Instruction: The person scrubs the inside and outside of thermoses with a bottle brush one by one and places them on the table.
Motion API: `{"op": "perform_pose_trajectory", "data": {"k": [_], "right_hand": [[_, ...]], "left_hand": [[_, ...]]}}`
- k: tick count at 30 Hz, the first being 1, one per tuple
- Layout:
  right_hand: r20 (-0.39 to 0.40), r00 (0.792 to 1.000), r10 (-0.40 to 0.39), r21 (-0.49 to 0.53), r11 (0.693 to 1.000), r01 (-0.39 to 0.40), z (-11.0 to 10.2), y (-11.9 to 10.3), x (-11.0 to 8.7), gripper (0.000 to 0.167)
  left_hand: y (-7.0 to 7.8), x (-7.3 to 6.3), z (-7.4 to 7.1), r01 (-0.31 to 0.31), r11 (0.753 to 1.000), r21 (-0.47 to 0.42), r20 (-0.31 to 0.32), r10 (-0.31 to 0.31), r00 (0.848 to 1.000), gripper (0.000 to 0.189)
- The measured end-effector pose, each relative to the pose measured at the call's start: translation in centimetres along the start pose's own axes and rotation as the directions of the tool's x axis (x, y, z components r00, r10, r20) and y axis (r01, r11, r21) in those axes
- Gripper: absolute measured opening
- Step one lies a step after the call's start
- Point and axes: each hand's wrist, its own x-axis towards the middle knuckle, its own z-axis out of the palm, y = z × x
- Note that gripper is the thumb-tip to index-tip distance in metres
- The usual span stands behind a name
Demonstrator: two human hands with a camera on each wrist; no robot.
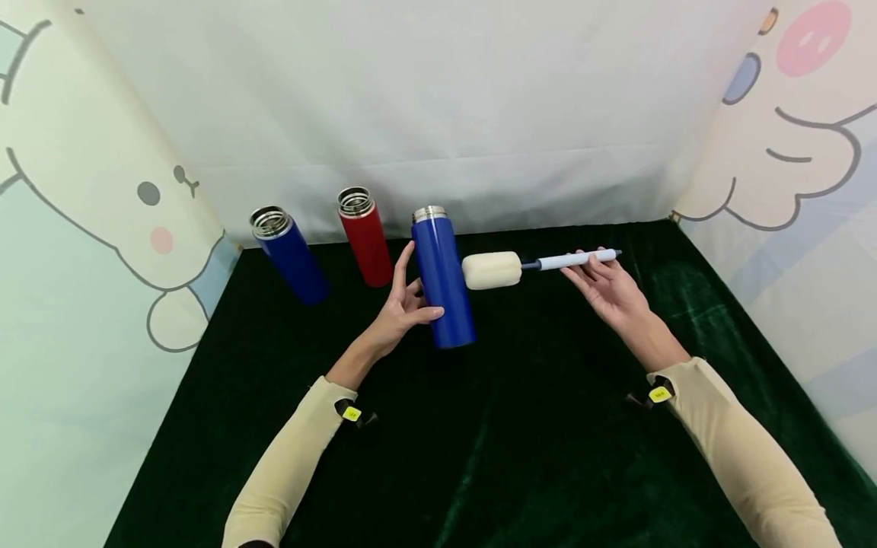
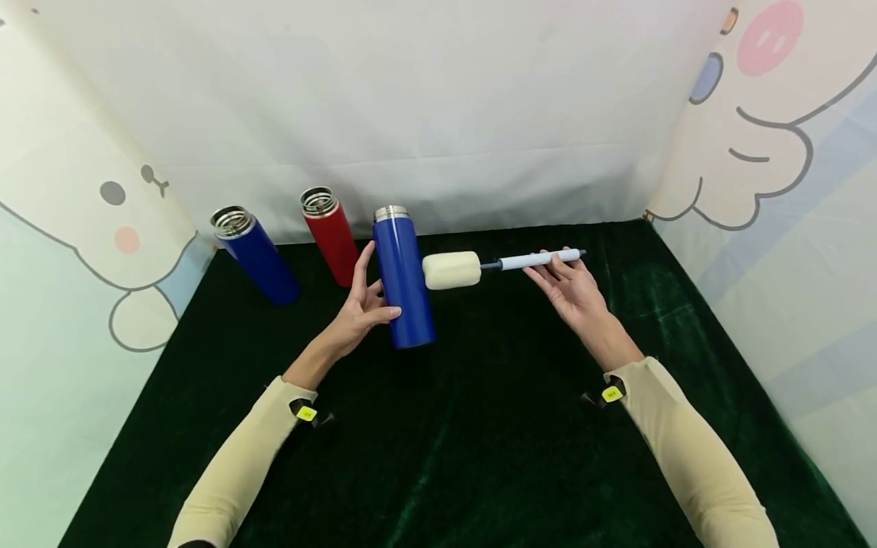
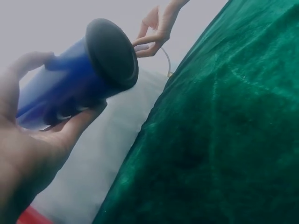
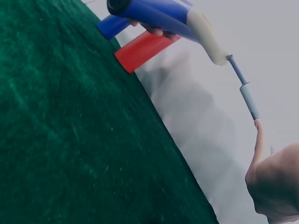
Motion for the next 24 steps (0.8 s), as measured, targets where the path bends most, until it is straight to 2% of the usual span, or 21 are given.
{"op": "perform_pose_trajectory", "data": {"k": [6,13,19,24], "right_hand": [[0.023,0.999,-0.030,-0.094,0.995,0.032,-0.1,-0.1,-0.7,0.014],[-0.039,0.998,-0.042,-0.193,0.981,0.034,-0.2,-0.2,-1.3,0.023],[-0.039,0.997,-0.063,-0.213,0.975,0.054,-0.6,-0.6,-2.0,0.030],[0.064,0.990,-0.124,-0.224,0.965,0.136,-0.4,-0.8,-3.0,0.033]], "left_hand": [[0.3,0.5,0.1,-0.045,0.998,0.038,-0.053,0.047,0.997,0.110],[0.7,0.8,-0.2,-0.028,0.999,0.042,-0.114,0.033,0.993,0.106],[1.0,1.2,-0.1,0.016,0.999,0.036,-0.155,-0.010,0.988,0.102],[0.9,1.5,0.3,0.087,0.995,-0.047,-0.192,-0.094,0.977,0.097]]}}
